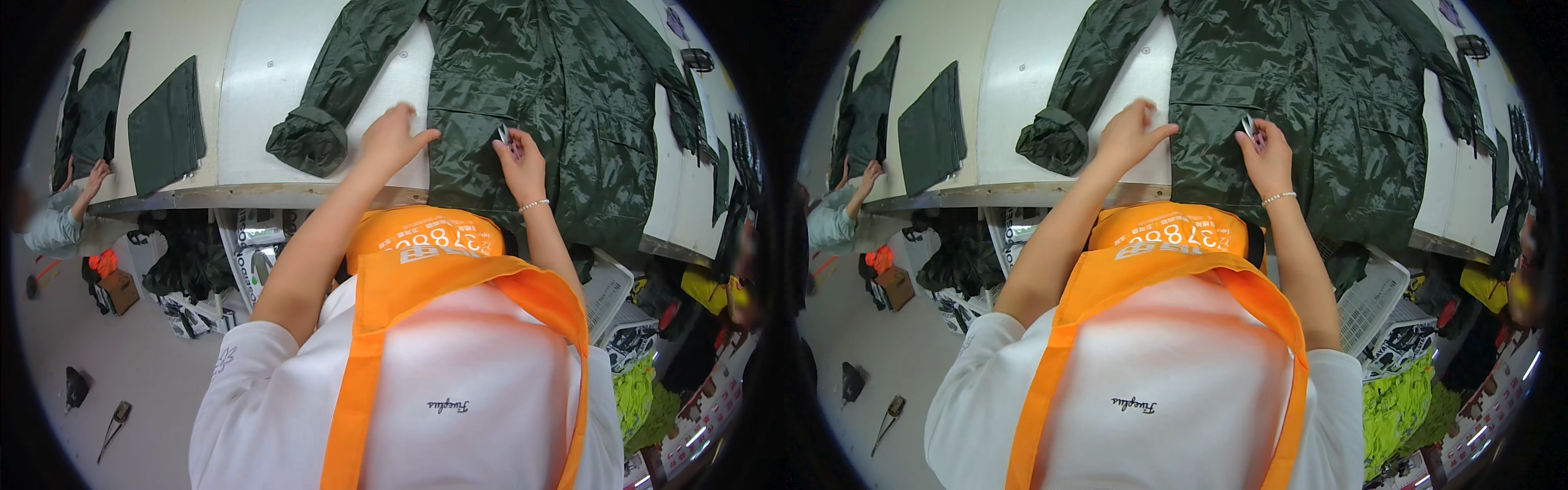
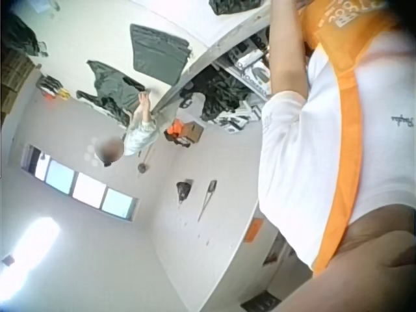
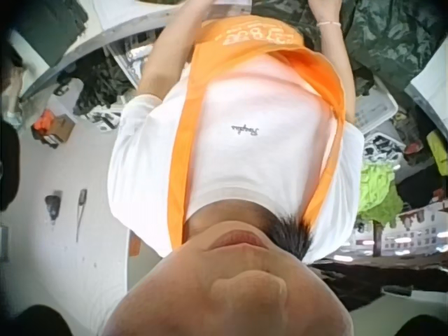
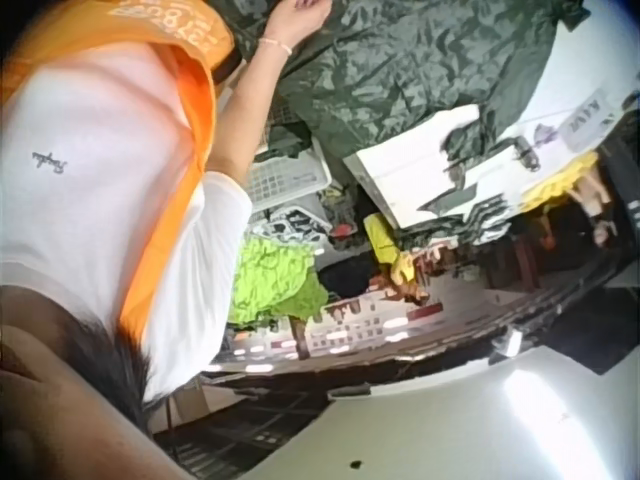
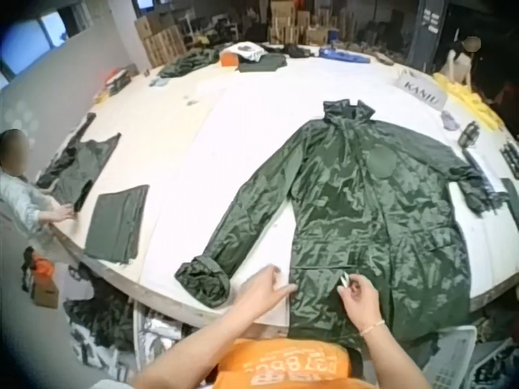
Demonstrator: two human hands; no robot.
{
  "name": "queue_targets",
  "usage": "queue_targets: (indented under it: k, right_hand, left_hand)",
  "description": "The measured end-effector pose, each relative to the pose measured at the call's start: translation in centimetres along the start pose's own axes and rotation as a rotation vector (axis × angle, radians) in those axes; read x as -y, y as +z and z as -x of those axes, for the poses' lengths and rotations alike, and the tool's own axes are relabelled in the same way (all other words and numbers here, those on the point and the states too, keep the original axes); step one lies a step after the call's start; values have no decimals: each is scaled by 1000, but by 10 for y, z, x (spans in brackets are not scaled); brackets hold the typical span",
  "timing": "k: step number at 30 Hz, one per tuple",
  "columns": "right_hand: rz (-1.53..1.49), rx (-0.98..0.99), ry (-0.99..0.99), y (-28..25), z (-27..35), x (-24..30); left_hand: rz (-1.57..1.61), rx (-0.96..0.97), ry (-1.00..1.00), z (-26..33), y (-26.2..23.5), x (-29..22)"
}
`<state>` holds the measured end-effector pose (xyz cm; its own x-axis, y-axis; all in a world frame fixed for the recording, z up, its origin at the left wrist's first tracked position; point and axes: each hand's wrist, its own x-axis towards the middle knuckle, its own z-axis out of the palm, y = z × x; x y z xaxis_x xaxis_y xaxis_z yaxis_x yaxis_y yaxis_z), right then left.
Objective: The person folds a dark green jacket on a white table. They smooth the fabric, fold the sleeves inward, fold the jacket in half, and then fold it again into a compact rectangle. The person handles the jacket by hand throughout the process.
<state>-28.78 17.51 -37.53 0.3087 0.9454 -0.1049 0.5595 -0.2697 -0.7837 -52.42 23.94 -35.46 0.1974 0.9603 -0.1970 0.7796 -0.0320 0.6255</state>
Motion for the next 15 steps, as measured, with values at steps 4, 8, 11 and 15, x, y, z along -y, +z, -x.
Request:
queue_targets:
  k: [4,8,11,15]
  right_hand:
    - [375,-66,-149,-13,-29,9]
    - [545,16,-440,-22,-78,-7]
    - [444,-107,-320,-42,-125,12]
    - [374,105,-127,-51,-181,5]
  left_hand:
    - [-191,-297,407,-36,25,-9]
    - [-273,-291,545,-84,24,-7]
    - [-290,-297,427,-107,-3,-25]
    - [-155,-326,308,-121,-15,-39]
